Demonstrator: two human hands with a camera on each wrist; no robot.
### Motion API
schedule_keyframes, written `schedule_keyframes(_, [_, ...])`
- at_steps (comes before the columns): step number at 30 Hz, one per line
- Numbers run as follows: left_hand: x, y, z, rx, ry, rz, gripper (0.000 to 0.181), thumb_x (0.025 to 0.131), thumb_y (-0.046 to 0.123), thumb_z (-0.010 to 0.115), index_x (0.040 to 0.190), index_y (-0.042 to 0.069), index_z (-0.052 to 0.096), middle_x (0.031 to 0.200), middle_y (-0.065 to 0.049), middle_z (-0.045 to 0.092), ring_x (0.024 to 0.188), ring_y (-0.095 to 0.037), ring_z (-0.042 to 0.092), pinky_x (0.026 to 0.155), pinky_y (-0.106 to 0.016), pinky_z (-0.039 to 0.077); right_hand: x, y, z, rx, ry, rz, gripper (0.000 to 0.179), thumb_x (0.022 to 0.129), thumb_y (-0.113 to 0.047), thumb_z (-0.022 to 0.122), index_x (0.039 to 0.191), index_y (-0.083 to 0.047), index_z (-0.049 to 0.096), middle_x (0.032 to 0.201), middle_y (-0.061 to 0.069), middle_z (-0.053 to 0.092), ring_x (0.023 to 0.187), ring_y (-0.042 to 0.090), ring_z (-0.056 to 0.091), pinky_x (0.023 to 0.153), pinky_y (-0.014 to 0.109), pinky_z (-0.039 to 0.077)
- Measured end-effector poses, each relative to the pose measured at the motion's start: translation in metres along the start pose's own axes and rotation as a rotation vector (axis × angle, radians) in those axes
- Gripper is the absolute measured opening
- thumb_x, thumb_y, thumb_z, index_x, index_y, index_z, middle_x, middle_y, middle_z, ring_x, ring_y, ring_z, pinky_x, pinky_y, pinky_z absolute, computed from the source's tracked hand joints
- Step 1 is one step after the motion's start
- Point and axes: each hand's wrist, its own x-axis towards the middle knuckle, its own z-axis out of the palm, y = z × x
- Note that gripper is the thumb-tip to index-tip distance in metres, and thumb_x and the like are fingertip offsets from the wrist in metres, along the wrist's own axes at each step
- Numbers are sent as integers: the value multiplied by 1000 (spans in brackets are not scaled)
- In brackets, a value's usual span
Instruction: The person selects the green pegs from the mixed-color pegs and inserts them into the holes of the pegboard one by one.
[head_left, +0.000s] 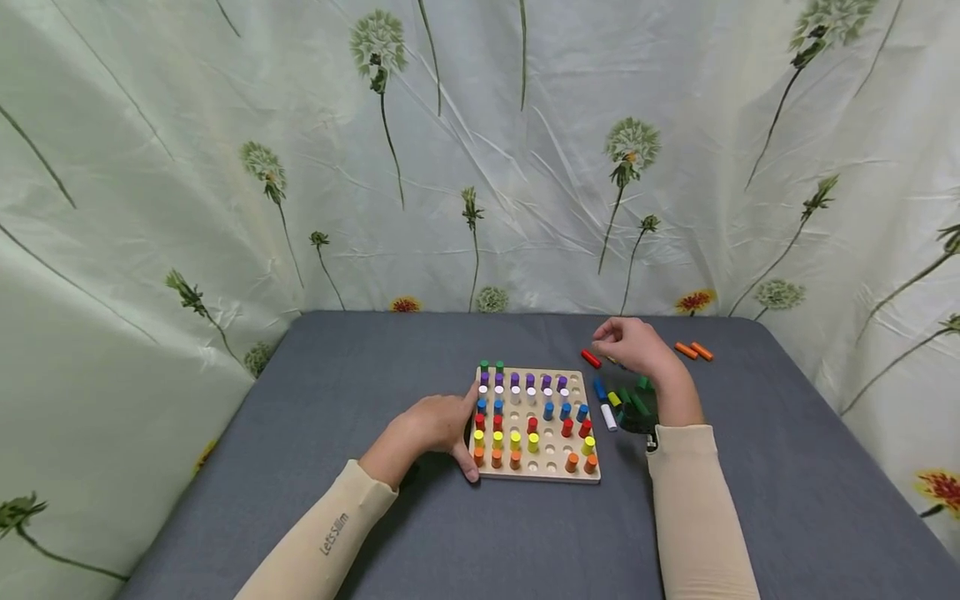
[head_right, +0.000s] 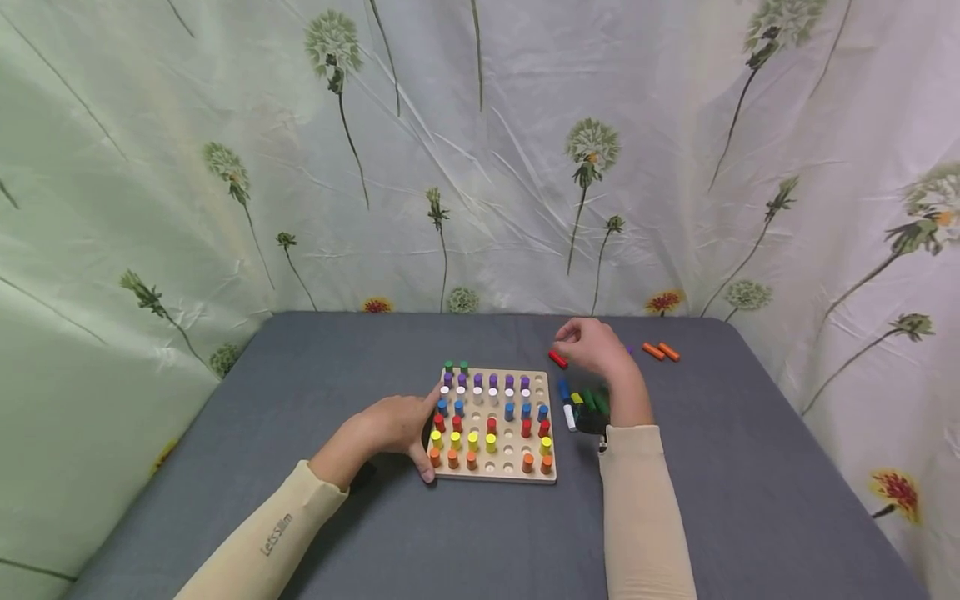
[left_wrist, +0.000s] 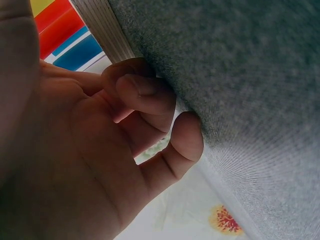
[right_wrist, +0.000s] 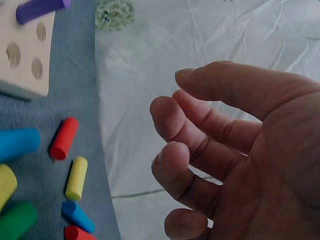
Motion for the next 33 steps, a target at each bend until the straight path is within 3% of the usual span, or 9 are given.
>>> schedule_keyframes(9, [1, -1, 0, 14, -4, -3, 153, 62, 73, 92, 172, 10, 7, 164, -11, 51, 146, -28, 55, 123, -48, 42, -7, 16, -14, -17, 36, 78, 34, 106, -27, 62, 125, 1, 66, 115, 20, 69, 95, 29, 61, 74, 31, 48])
schedule_keyframes(17, [2, -1, 0, 10, -9, -7, 154, 61, 73, 92, 172, 11, 6, 164, -12, 51, 143, -28, 57, 121, -47, 45, -14, 46, -28, -92, 51, 176, 36, 105, -27, 58, 122, 3, 66, 115, 22, 69, 96, 32, 60, 81, 42, 50])
schedule_keyframes(22, [3, -2, 0, -3, -14, -9, 155, 61, 73, 93, 172, 10, 5, 165, -12, 49, 143, -29, 57, 122, -47, 44, -20, 60, -33, -139, 26, 237, 36, 105, -29, 58, 117, 4, 68, 114, 22, 68, 93, 32, 60, 79, 42, 50])
schedule_keyframes(25, [3, -2, 0, -2, -14, -9, 154, 61, 73, 93, 172, 9, 6, 164, -13, 50, 142, -29, 58, 121, -47, 45, -21, 66, -34, -154, 5, 255, 33, 104, -28, 58, 110, 3, 68, 105, 18, 67, 89, 28, 59, 75, 39, 48])
schedule_keyframes(28, [3, -2, 1, 4, -8, -6, 154, 61, 73, 93, 172, 9, 6, 163, -13, 52, 141, -29, 59, 121, -47, 45, -20, 70, -34, -156, -20, 277, 26, 102, -25, 58, 93, -2, 65, 85, 8, 60, 78, 22, 54, 70, 35, 44])
schedule_keyframes(33, [3, -2, 2, 20, 0, 4, 154, 61, 74, 92, 172, 9, 7, 162, -13, 52, 142, -29, 58, 121, -47, 45, -20, 78, -36, -167, -75, 287, 35, 102, -26, 59, 70, -13, 59, 64, -5, 47, 64, 14, 44, 64, 32, 38])
